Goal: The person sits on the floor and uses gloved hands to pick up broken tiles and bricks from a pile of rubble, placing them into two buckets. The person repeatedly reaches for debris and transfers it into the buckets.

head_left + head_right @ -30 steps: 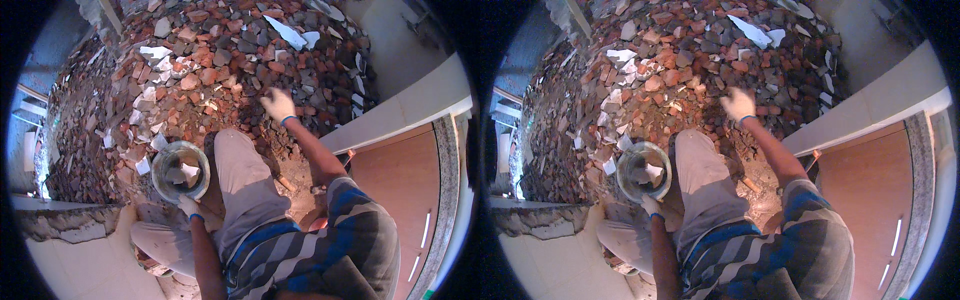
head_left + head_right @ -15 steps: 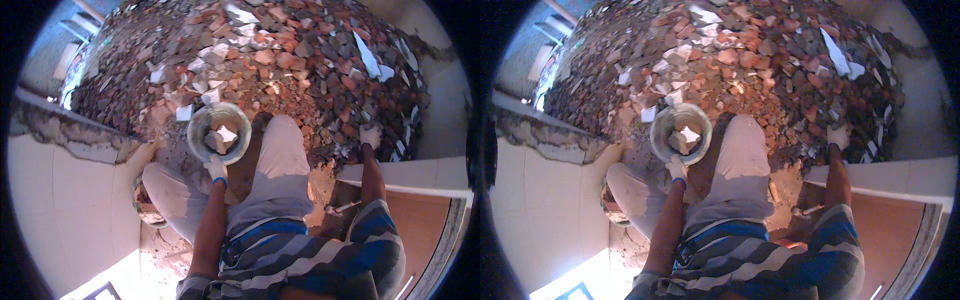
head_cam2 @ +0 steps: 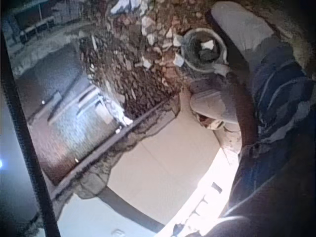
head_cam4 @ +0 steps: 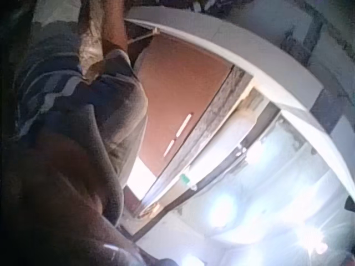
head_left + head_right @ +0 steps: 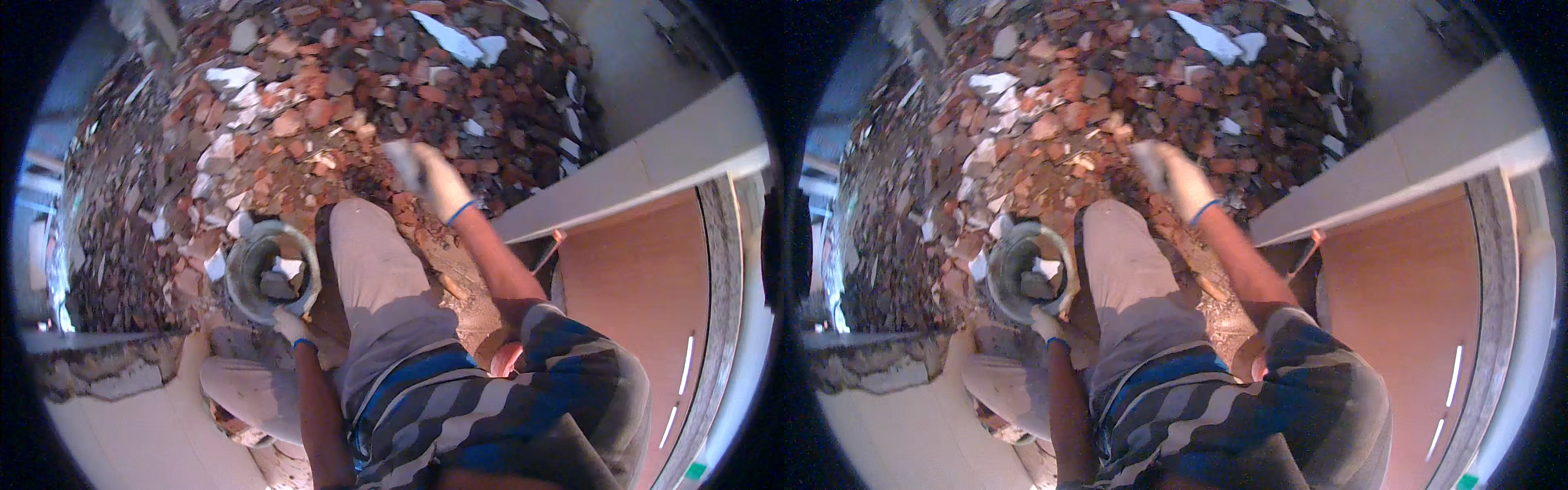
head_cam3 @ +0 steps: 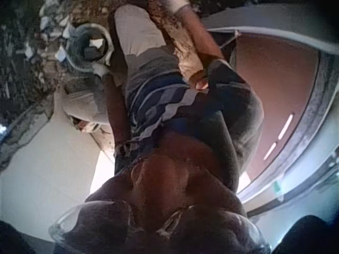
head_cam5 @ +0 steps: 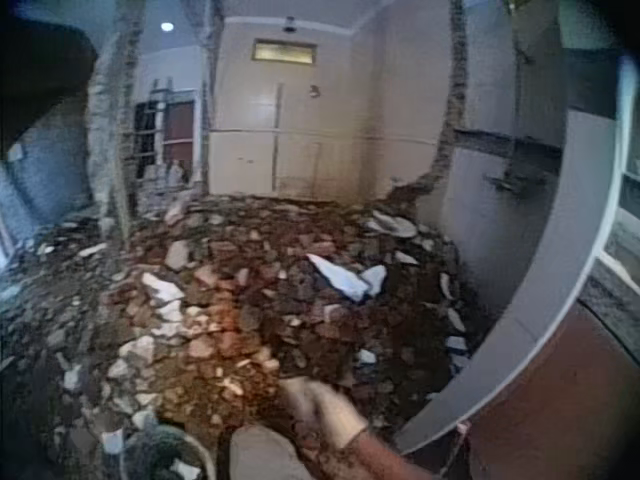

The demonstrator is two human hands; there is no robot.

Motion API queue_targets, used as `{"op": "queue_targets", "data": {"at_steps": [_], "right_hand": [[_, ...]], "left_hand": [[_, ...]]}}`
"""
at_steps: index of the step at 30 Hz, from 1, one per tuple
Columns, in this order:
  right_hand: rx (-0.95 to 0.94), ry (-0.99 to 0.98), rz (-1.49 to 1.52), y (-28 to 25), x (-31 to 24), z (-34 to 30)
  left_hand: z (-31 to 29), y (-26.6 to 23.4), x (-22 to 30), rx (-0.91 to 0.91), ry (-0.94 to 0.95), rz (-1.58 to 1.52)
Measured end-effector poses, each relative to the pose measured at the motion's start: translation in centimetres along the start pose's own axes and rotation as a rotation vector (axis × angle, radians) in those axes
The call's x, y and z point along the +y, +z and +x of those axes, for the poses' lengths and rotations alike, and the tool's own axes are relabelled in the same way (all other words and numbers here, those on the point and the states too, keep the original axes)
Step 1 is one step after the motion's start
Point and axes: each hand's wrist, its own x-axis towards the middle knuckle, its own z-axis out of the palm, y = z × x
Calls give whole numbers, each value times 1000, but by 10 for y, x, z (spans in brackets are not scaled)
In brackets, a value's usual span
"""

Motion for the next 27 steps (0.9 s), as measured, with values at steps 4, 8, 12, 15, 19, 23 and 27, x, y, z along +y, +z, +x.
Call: {"op": "queue_targets", "data": {"at_steps": [4, 8, 12, 15, 19, 23, 27], "right_hand": [[-202, -242, -363, 66, 29, -22], [164, -137, -541, 16, 67, -9], [513, 174, 210, -82, 119, -18], [688, 236, 10, -148, 150, -15], [773, 310, 302, -189, 175, -19], [771, 29, -486, -179, 158, -10], [831, -274, -1264, -163, 108, -14]], "left_hand": [[20, -10, -6, -39, 0, -48], [-2, -13, -1, 21, 99, 37], [-20, -11, 3, -113, 161, 6], [-13, -5, -7, -69, 203, -23], [6, -1, -21, -8, 170, -83], [22, -7, -29, -81, 182, -96], [33, -12, -36, -7, 358, 234]]}}
